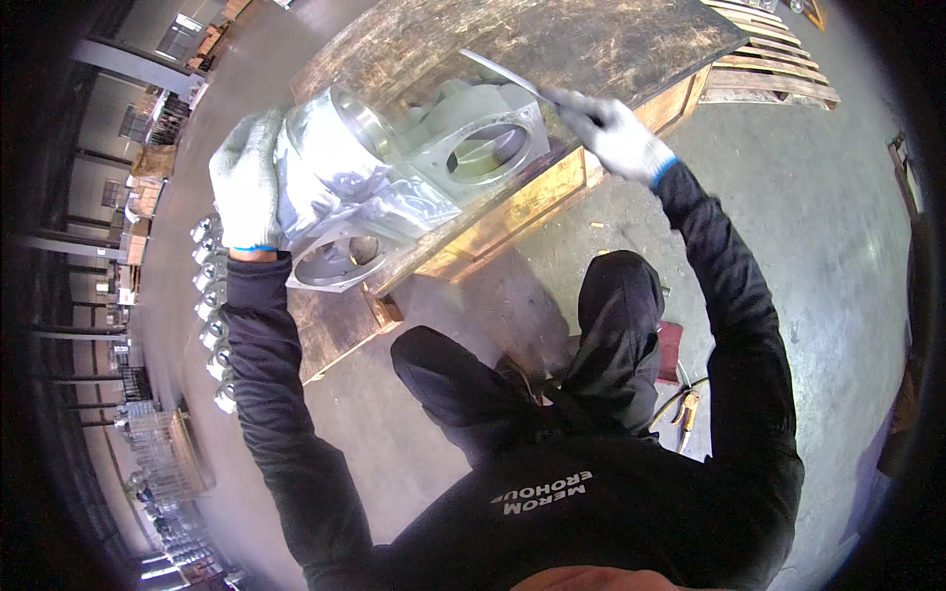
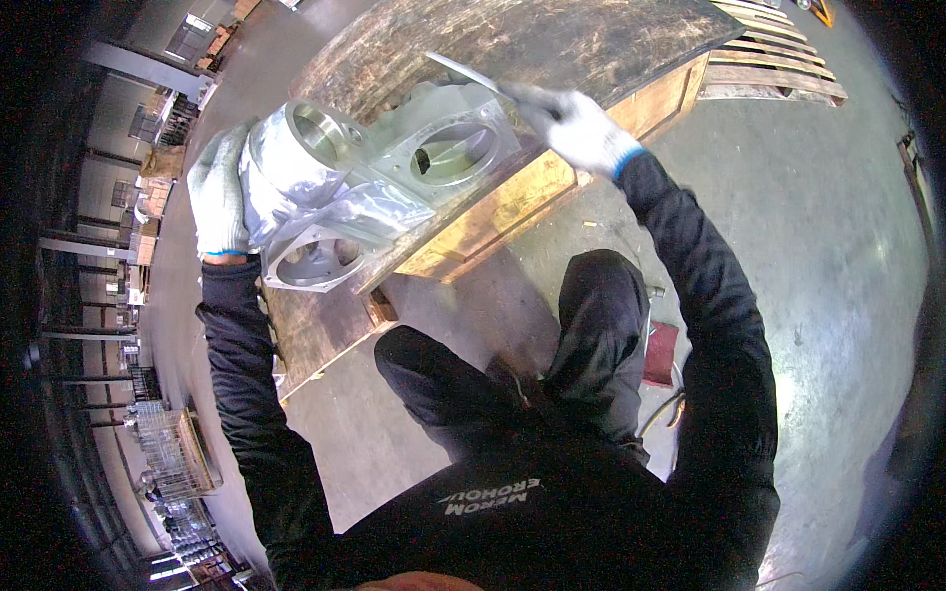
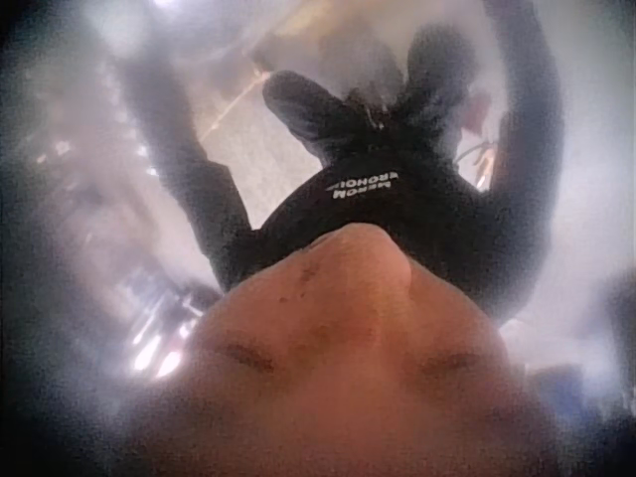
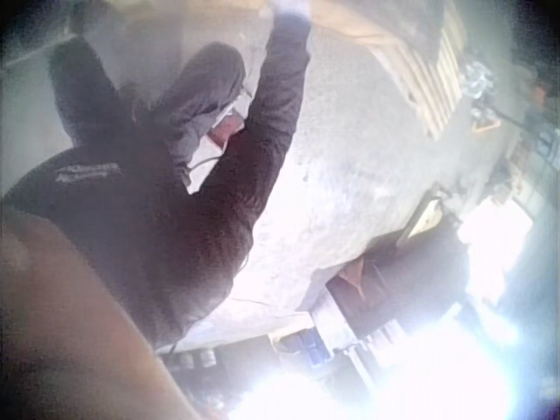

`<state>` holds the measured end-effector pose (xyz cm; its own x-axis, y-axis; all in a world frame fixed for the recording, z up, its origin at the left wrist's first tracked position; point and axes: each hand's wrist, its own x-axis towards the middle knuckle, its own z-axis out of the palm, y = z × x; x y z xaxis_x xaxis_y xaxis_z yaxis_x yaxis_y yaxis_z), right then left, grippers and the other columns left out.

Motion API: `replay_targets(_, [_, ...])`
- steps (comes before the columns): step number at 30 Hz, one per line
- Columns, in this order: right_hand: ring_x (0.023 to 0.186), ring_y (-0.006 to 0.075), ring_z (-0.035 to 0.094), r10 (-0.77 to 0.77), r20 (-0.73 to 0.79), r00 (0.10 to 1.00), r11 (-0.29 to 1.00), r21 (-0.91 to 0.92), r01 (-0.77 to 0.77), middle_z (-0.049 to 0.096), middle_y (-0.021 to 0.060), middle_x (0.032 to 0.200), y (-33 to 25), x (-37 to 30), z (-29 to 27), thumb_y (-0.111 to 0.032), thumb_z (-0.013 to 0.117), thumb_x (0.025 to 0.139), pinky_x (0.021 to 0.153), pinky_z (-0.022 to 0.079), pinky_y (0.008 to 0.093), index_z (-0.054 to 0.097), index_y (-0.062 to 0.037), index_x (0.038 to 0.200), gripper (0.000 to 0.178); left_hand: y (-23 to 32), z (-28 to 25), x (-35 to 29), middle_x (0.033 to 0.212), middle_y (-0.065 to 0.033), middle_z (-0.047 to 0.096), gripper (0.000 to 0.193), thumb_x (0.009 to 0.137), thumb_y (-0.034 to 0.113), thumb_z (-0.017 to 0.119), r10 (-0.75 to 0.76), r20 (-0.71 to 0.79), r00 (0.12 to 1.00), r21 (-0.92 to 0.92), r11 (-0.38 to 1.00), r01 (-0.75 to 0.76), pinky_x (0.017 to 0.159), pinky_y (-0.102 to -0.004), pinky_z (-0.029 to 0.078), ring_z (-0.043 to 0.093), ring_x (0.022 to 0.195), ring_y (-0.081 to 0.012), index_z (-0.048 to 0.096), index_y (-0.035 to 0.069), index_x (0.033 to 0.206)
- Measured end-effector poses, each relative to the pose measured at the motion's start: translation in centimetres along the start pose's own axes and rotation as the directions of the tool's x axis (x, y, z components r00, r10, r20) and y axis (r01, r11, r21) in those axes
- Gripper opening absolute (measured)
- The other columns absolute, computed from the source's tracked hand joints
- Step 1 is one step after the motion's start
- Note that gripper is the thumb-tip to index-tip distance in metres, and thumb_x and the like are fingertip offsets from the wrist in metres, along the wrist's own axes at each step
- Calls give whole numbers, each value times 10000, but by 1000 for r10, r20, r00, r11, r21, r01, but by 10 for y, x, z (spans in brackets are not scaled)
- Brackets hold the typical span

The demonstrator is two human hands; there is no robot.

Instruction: The person kneels on the floor and uses a metal file to smooth the edges of a large cast metal part. They repeatedly rotate the part to access different edges and file them down.

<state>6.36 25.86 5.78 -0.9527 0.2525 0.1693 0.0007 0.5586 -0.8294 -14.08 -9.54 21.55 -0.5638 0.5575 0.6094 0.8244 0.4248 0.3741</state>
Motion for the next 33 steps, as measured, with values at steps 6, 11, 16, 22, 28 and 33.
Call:
replay_targets(6, [1076,210,718,-253,2,967,943,-221,247,728,216,1264,23,-14,-13,-203,531,1060,952,549,357,557,-112,1507,457,-9,-3,-3,1091,-155,752,282,1004,126,567,204,29,979,251,946,-204,909,-333,526,711,987,-228,762,5,1169])
replay_targets(11, [729,149,635,-109,25,994,987,-115,111,720,131,915,-4,6,-16,-234,534,1048,709,537,360,566,-158,1509,468,-7,-2,-3,1089,-127,767,275,1006,142,613,78,-15,997,83,994,-76,885,-308,520,702,964,-181,755,-5,1190])
replay_targets(16, [509,37,476,224,231,947,974,-65,-215,454,-44,629,-8,9,-36,-277,488,1091,481,418,239,498,-146,1567,494,0,3,-7,1066,-118,773,266,992,137,651,-227,-12,974,-269,939,215,866,-289,517,692,950,-157,757,-8,1188])
replay_targets(22, [501,55,393,-42,194,980,979,205,1,459,-61,626,-1,30,-19,-279,492,1083,478,359,241,474,-119,1579,521,-1,4,-5,1049,-101,771,252,996,123,649,-10,-58,998,53,998,14,861,-286,517,686,946,-154,761,-19,1172])
replay_targets(28, [576,41,466,248,226,942,965,28,-260,606,-15,764,1,30,-17,-129,472,1054,564,454,225,491,-85,1562,511,11,7,-7,968,-50,760,223,1001,115,668,-325,-33,945,-378,880,289,789,-266,495,636,873,-96,760,-31,1142])
replay_targets(33, [805,110,620,-94,11,996,990,103,92,734,45,976,27,43,4,-58,531,1028,766,514,269,550,-75,1506,479,12,8,-6,997,-71,768,226,995,111,671,-322,-27,946,-378,880,289,785,-274,508,651,880,-106,761,-34,1143])
